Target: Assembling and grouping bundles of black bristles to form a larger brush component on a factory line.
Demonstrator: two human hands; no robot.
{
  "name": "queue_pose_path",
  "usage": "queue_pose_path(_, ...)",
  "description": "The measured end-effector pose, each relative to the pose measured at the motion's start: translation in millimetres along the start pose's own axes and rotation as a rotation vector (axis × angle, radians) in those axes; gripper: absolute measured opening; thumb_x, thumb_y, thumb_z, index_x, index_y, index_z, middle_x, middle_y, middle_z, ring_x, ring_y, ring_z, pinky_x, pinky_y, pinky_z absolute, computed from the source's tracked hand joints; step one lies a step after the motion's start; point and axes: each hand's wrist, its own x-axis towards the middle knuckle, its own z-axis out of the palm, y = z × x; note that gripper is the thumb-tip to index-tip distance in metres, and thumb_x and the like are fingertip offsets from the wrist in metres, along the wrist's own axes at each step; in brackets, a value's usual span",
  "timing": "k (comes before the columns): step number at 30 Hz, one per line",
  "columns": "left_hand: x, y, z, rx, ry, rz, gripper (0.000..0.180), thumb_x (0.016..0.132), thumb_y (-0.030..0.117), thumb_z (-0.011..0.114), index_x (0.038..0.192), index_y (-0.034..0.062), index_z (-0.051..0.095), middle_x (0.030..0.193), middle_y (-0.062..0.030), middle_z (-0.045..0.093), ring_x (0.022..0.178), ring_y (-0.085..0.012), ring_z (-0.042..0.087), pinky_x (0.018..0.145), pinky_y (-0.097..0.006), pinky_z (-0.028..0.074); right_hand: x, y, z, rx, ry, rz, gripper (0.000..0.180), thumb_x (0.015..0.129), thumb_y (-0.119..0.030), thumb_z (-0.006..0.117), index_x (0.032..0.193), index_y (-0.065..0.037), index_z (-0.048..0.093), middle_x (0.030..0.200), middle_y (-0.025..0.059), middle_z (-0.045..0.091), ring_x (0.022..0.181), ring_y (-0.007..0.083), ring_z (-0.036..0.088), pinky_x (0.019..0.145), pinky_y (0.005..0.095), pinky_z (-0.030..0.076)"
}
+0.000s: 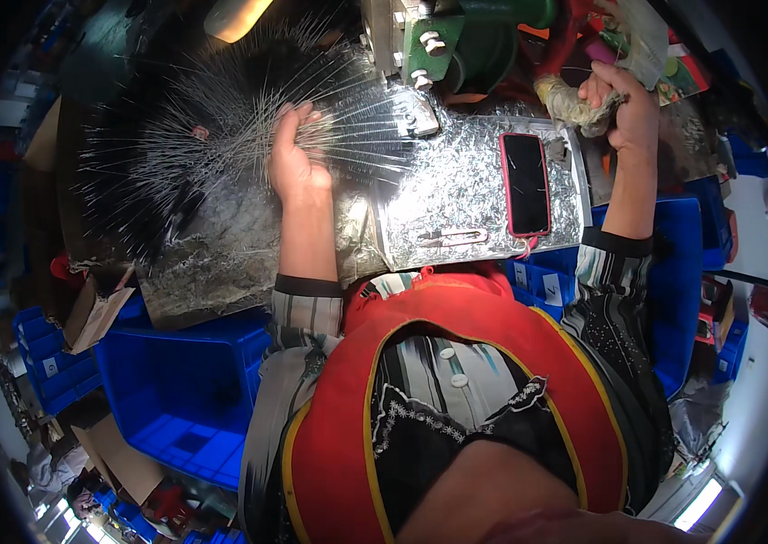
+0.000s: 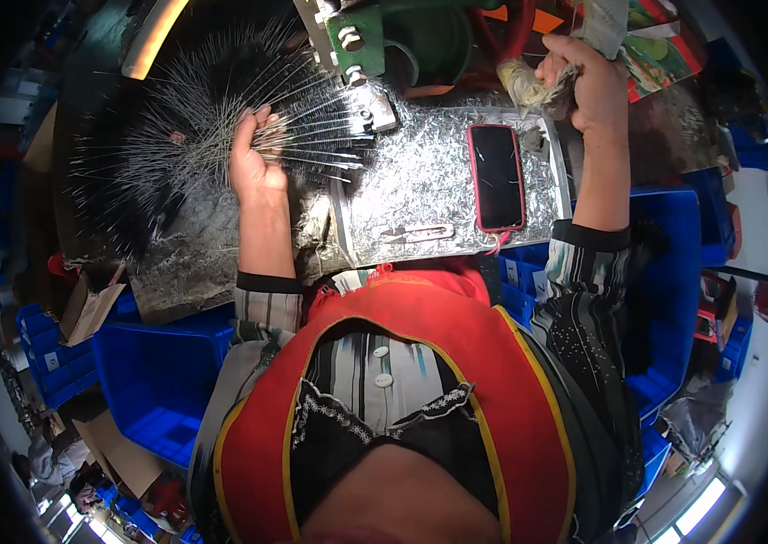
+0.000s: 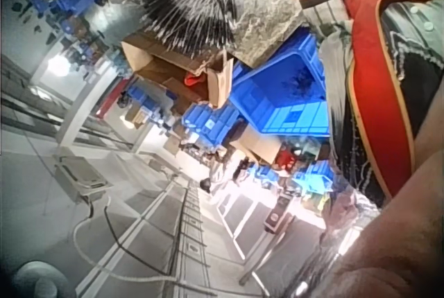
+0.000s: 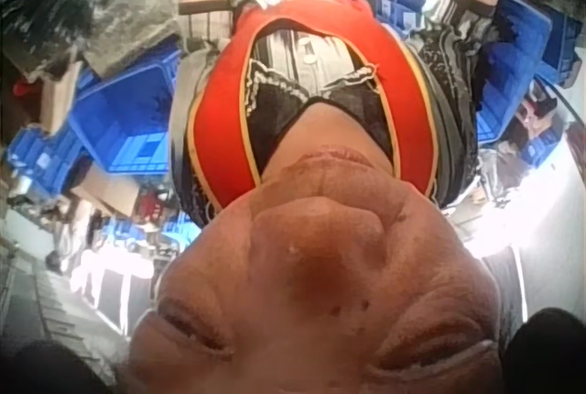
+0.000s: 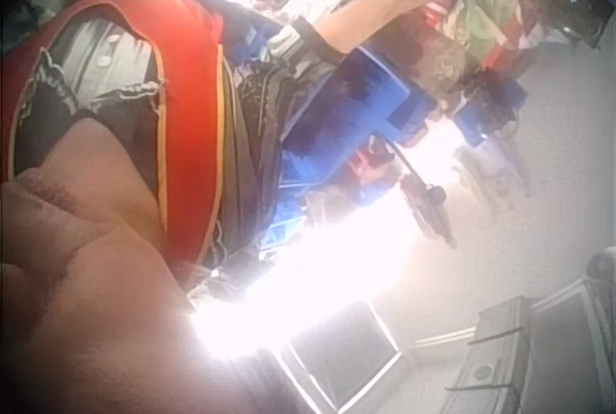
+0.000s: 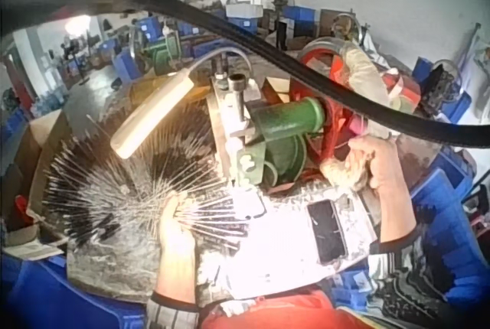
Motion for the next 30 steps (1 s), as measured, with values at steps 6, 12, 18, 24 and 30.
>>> queue_pose_path(6,-0.7,-1.0,-1.8,-0.036,-0.005,0.006,0.027,0.074,0.006,0.057,0.1,-0.0004,0.052,0.088,-0.0137,0.06,0.079,-0.0213,0.057,0.07,-0.032,0.047,4.5,2.0,-4.8,0.091,-0.079,-0.08,0.024,0.07,-0.008,0.059,0.05,-0.003,0.047,0.046,0.0062,0.044,0.044,0.0177,0.048,0.05,0.0286,0.041)
queue_pose_path(12,0.7,-2.1,-0.4,-0.026,-0.072,-0.047,0.024,0.079,0.005,0.053,0.102,-0.0009,0.048,0.094,-0.0181,0.059,0.082,-0.025,0.058,0.068,-0.032,0.051,5.3,73.5,8.0,0.068,0.024,-0.629,0.008,0.073,0.002,0.052,0.065,0.002,0.05,0.049,0.007,0.046,0.042,0.0157,0.046,0.052,0.0307,0.045)
queue_pose_path(18,-0.1,-1.1,0.4,-0.005,-0.205,-0.105,0.032,0.079,0.004,0.053,0.108,-0.0017,0.041,0.097,-0.0193,0.057,0.086,-0.0252,0.058,0.073,-0.033,0.05,5.9,74.4,6.1,0.167,-0.058,-0.542,0.014,0.073,0.0,0.051,0.059,0.0,0.05,0.05,0.0077,0.047,0.046,0.0168,0.048,0.057,0.0322,0.044)
queue_pose_path(24,0.5,-3.4,0.9,-0.027,-0.181,-0.047,0.033,0.079,0.006,0.055,0.109,0.0004,0.041,0.098,-0.0164,0.058,0.087,-0.0236,0.058,0.07,-0.031,0.05,0.0,34.4,-2.9,0.106,0.008,-0.17,0.021,0.071,-0.006,0.056,0.052,-0.001,0.049,0.048,0.0079,0.047,0.048,0.0189,0.049,0.057,0.03,0.042)
queue_pose_path(30,2.4,-4.2,4.1,-0.038,-0.137,-0.046,0.038,0.074,0.003,0.057,0.11,-0.0011,0.043,0.089,-0.0108,0.059,0.084,-0.0187,0.057,0.073,-0.03,0.046,-1.7,-4.3,3.9,-0.007,0.021,-0.035,0.037,0.076,-0.012,0.053,0.044,-0.009,0.035,0.045,0.0038,0.036,0.048,0.0154,0.041,0.059,0.0283,0.038)
